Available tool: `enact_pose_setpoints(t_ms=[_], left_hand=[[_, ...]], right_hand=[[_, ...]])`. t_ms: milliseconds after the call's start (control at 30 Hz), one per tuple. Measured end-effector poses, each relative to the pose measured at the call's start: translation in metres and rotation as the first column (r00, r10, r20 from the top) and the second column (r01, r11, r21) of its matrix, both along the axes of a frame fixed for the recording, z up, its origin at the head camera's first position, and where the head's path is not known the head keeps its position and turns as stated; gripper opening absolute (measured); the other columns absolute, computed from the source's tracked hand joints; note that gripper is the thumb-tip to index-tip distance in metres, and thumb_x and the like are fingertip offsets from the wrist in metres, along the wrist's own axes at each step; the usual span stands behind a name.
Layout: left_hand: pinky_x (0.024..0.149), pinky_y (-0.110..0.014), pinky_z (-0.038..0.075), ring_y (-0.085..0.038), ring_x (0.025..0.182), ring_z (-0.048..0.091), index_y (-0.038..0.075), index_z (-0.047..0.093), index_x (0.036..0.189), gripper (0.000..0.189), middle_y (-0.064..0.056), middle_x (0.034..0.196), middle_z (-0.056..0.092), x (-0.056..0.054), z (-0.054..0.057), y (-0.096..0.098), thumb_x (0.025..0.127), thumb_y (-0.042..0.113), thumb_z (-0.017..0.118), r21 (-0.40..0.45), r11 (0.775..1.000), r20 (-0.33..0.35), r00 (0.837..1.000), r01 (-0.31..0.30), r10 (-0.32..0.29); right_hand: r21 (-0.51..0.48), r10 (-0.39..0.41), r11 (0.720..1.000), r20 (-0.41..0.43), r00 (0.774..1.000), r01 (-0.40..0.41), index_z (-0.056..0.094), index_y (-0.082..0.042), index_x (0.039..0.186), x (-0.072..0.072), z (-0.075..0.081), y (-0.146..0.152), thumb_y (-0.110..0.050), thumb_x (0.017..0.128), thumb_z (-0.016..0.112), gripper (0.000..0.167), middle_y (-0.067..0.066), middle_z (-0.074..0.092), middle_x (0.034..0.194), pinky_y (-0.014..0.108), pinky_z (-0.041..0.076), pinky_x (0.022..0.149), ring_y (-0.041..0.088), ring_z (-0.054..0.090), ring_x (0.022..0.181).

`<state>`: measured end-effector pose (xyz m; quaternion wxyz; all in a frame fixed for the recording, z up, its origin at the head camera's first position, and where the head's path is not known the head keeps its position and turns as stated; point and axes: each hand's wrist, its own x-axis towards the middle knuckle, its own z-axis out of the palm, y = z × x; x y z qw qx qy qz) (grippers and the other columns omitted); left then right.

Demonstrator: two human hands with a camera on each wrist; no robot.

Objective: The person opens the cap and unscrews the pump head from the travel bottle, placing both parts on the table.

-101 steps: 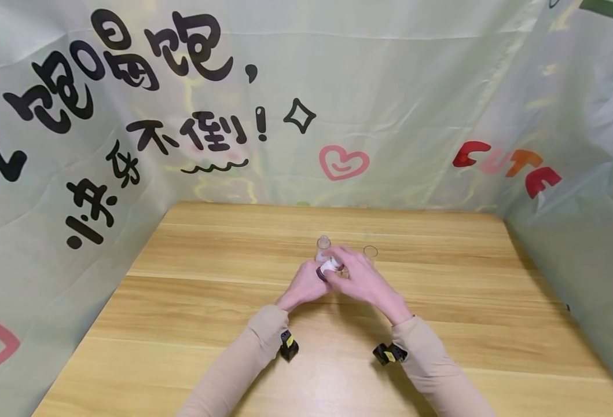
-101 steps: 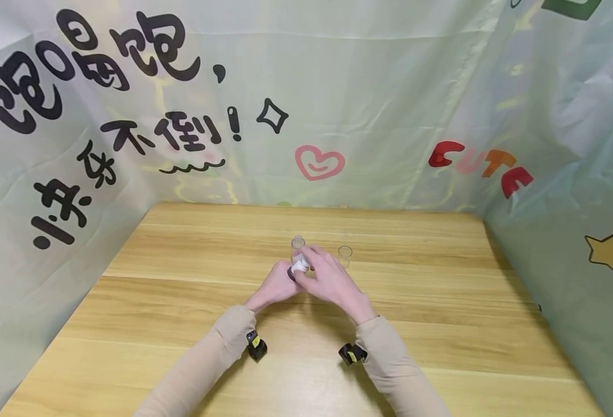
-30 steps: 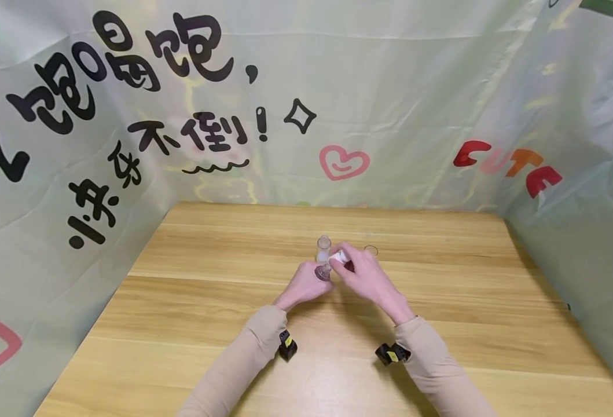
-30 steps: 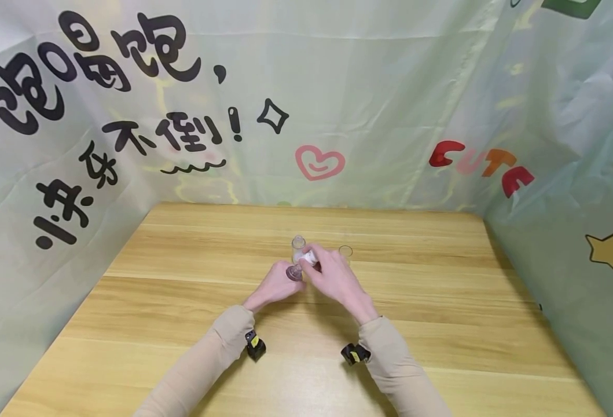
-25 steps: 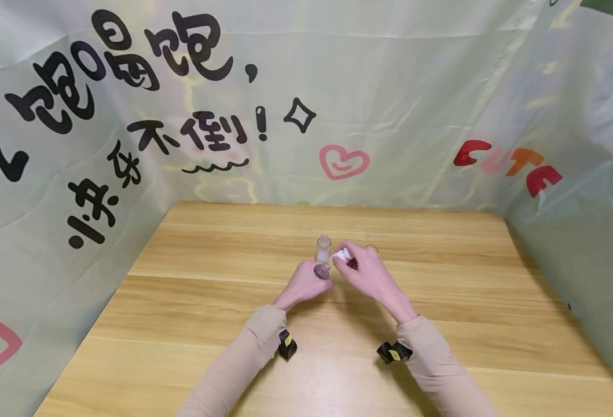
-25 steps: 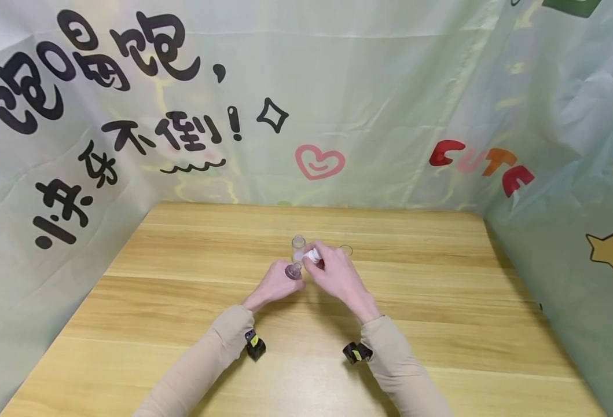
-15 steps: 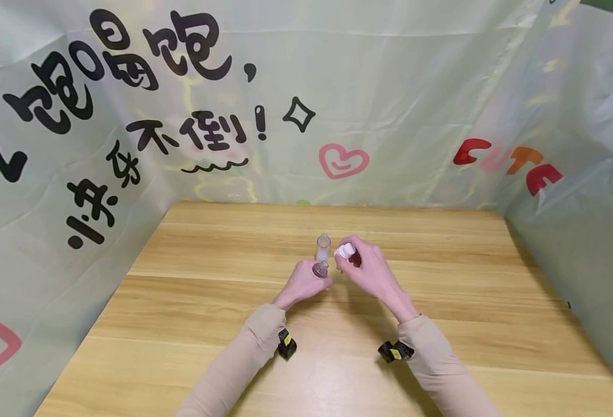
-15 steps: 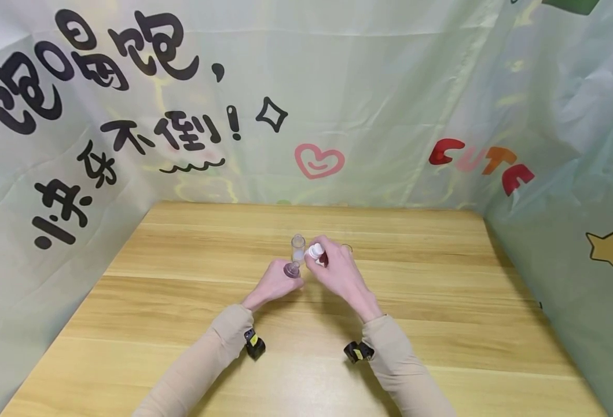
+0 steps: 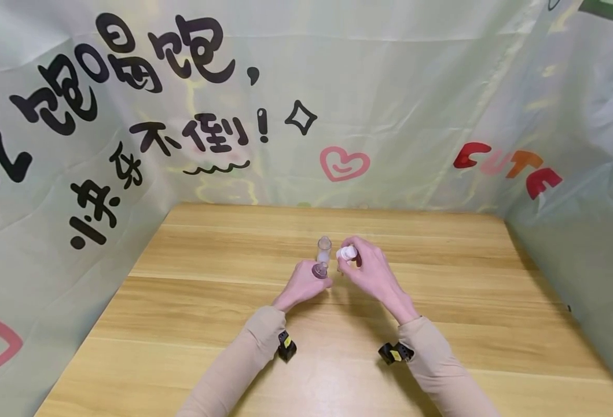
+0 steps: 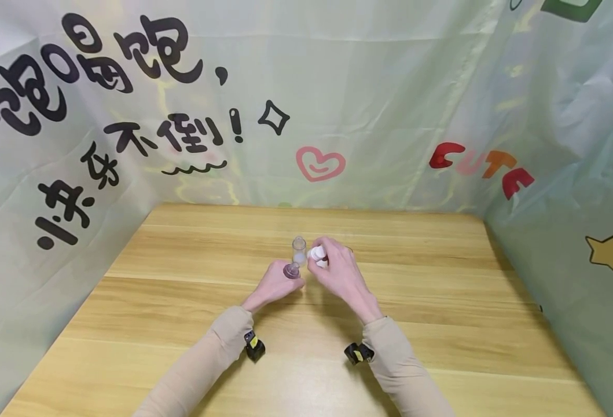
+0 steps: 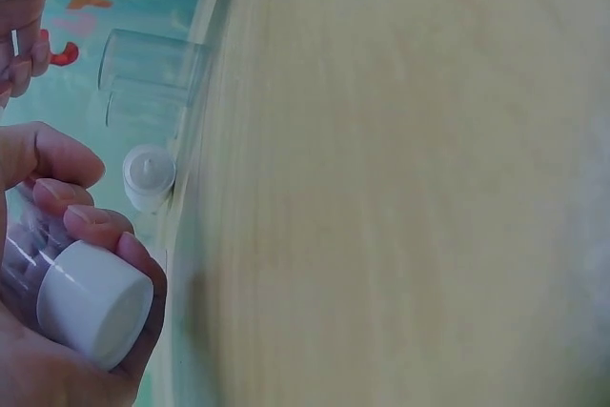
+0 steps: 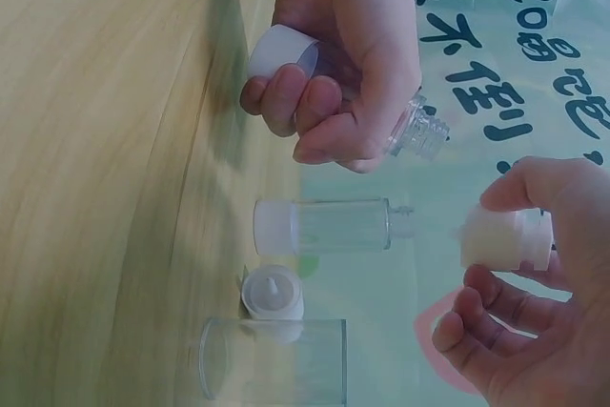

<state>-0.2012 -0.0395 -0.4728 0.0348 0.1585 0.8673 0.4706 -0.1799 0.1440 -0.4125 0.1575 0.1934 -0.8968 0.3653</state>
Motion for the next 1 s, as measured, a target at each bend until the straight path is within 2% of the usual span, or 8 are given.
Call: enact_pose_setpoints(t_ms=[100,200,367,467,667,833,1000], left_hand=[[0.053,-0.023,0.038,-0.008,0.053,0.042,0.022,0.042,0.059,0.034,0.008,0.057,0.044,0.0001,-0.0005,-0.0003,0.075,0.012,0.071,0.007,1.0,0.003,1.0,-0.003,0.003],[0.053,-0.023,0.039,-0.008,0.053,0.043,0.022,0.043,0.06,0.034,0.008,0.057,0.045,0.0,-0.001,-0.0008,0.075,0.012,0.071,0.014,1.0,0.008,1.0,-0.002,0.002],[0.054,-0.023,0.038,-0.007,0.054,0.043,0.023,0.043,0.06,0.032,0.009,0.058,0.046,-0.0005,-0.0019,-0.0019,0.076,0.014,0.07,0.011,1.0,0.015,1.0,-0.01,0.01],[0.053,-0.023,0.037,-0.008,0.054,0.042,0.023,0.043,0.06,0.032,0.009,0.058,0.045,-0.0009,-0.0024,-0.0026,0.076,0.015,0.069,0.008,1.0,0.022,1.0,-0.017,0.017],[0.053,-0.023,0.036,-0.008,0.054,0.041,0.022,0.043,0.06,0.031,0.009,0.057,0.044,-0.0014,-0.0025,-0.0038,0.076,0.016,0.069,0.011,1.0,0.04,0.999,-0.023,0.022],[0.055,-0.024,0.039,-0.009,0.055,0.043,0.022,0.047,0.063,0.028,0.008,0.059,0.047,-0.0019,-0.0032,-0.0036,0.077,0.017,0.071,0.022,0.999,0.049,0.998,-0.027,0.026],[0.057,-0.025,0.04,-0.01,0.056,0.044,0.021,0.048,0.064,0.028,0.007,0.06,0.049,-0.0023,-0.0034,-0.0022,0.077,0.02,0.073,0.023,0.999,0.026,0.999,-0.04,0.04]], right_hand=[[0.013,-0.003,1.0,0.0,1.0,0.003,0.065,-0.009,0.1,0.0006,0.0005,-0.0001,-0.014,0.083,0.07,0.018,0.012,0.063,0.079,0.021,0.038,0.052,0.011,0.045,0.062],[0.022,-0.007,1.0,-0.006,1.0,0.007,0.066,-0.008,0.099,0.0008,0.0,0.0,-0.014,0.082,0.07,0.018,0.01,0.064,0.079,0.02,0.038,0.053,0.011,0.046,0.063],[0.044,-0.009,0.999,-0.026,1.0,0.01,0.067,-0.006,0.097,0.0004,-0.0014,0.0006,-0.011,0.08,0.071,0.019,0.008,0.063,0.079,0.02,0.039,0.057,0.018,0.053,0.066],[0.06,-0.004,0.998,-0.026,1.0,0.005,0.067,-0.005,0.093,0.0001,-0.0014,0.001,-0.011,0.079,0.071,0.016,0.011,0.062,0.077,0.021,0.038,0.057,0.019,0.051,0.066],[0.082,-0.007,0.997,0.006,1.0,0.006,0.062,-0.009,0.083,-0.0004,-0.0012,0.0009,-0.016,0.085,0.071,0.012,0.01,0.056,0.071,0.021,0.034,0.055,0.012,0.041,0.063],[0.089,-0.01,0.996,0.037,0.999,0.007,0.061,-0.012,0.082,-0.0003,-0.0016,0.0008,-0.024,0.091,0.071,0.019,0.004,0.056,0.072,0.022,0.037,0.057,0.011,0.044,0.064],[0.094,-0.003,0.996,0.068,0.998,-0.003,0.062,-0.011,0.082,0.0004,-0.0004,0.0007,-0.02,0.09,0.072,0.016,0.002,0.059,0.072,0.023,0.041,0.058,0.011,0.048,0.064]])
